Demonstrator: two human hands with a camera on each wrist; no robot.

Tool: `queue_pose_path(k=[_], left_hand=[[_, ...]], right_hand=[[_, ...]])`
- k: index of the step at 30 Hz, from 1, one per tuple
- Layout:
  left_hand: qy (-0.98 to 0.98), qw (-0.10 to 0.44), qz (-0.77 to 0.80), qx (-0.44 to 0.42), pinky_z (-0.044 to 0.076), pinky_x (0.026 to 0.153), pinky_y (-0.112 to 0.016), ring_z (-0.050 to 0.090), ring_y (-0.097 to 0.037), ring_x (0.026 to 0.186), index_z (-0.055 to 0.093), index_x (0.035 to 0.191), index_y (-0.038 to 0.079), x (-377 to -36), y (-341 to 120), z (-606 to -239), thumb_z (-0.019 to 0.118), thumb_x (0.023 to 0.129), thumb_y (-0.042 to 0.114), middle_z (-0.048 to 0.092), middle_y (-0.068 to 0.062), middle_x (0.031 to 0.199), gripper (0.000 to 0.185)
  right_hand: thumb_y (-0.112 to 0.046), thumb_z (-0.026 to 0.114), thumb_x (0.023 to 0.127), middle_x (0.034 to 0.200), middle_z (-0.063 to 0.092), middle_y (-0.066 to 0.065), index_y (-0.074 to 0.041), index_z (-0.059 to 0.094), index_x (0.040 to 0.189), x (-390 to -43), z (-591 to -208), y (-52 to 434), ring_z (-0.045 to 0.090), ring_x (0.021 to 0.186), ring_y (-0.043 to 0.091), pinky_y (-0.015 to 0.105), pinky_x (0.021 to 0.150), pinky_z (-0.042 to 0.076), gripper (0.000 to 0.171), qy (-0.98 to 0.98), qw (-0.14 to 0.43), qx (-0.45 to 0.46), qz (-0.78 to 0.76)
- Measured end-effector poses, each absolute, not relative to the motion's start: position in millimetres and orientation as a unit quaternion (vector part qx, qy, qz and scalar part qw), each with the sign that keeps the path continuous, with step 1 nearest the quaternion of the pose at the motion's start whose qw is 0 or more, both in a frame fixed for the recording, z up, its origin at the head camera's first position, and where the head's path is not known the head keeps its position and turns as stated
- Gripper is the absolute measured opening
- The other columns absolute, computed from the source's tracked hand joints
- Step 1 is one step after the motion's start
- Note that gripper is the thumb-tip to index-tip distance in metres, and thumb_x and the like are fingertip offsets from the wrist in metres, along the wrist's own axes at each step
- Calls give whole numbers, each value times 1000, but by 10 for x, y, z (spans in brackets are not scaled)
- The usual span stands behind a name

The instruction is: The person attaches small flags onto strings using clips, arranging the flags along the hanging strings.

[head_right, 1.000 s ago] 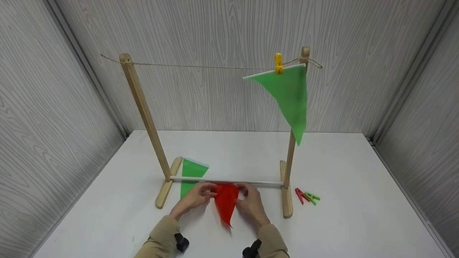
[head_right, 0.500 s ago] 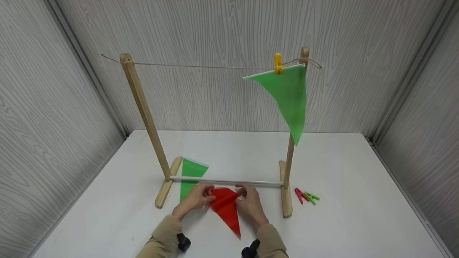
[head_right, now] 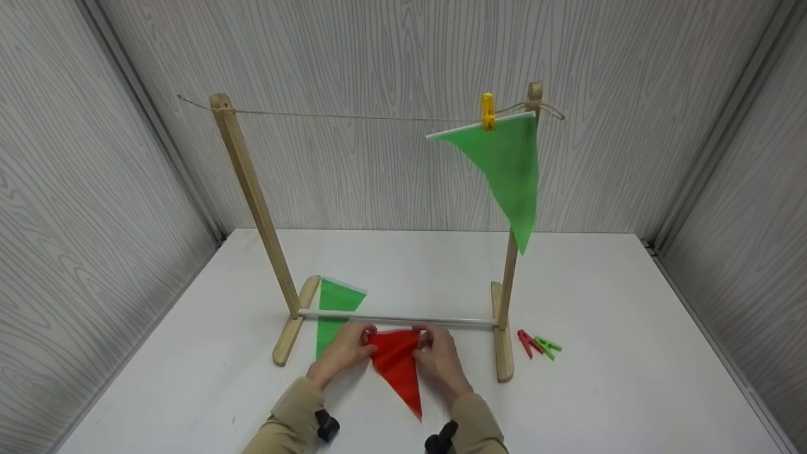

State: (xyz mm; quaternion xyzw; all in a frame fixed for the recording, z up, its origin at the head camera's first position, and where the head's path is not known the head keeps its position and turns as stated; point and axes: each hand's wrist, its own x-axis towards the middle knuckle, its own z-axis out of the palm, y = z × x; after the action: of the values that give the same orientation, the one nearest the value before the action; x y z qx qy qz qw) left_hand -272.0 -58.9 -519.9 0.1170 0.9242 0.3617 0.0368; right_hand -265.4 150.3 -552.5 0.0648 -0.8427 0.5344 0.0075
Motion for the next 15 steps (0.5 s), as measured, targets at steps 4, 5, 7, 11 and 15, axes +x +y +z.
queue_pose_path(k=[4,5,7,11,15], left_hand=[[924,35,360,120,51,98,-50,59,-32,106,61,113,-5,-2727,-594,-5209,65,92,-2,63,-19,112,22],[923,36,363,119,52,97,-50,59,-31,105,61,112,-4,-2723,-594,-5209,65,92,-2,63,-18,111,20],[922,34,367,120,52,95,-48,59,-29,103,62,108,-2,-2718,-597,-5215,64,92,-3,63,-16,108,17],[922,23,365,125,54,88,-43,59,-25,96,64,101,0,-2705,-599,-5222,63,92,-3,63,-13,101,10],[924,4,356,135,52,79,-36,56,-22,87,63,94,0,-2689,-609,-5225,65,91,-3,61,-12,93,4]], right_hand=[[11,64,82,99,67,9,-4,62,131,-2660,-5528,1515,57,90,19,25,82,50,50,-844,8,62,533],[10,65,83,99,67,9,-4,62,131,-2659,-5528,1519,57,90,19,24,83,50,51,-843,8,60,535],[8,66,83,100,68,9,-4,61,133,-2658,-5525,1528,58,90,18,23,82,50,51,-838,5,59,543],[6,65,86,105,69,11,-5,59,135,-2655,-5510,1544,59,92,19,23,83,50,51,-824,-4,52,564],[7,52,90,115,68,17,-1,60,133,-2662,-5502,1561,60,98,23,26,86,50,44,-794,-13,46,606]])
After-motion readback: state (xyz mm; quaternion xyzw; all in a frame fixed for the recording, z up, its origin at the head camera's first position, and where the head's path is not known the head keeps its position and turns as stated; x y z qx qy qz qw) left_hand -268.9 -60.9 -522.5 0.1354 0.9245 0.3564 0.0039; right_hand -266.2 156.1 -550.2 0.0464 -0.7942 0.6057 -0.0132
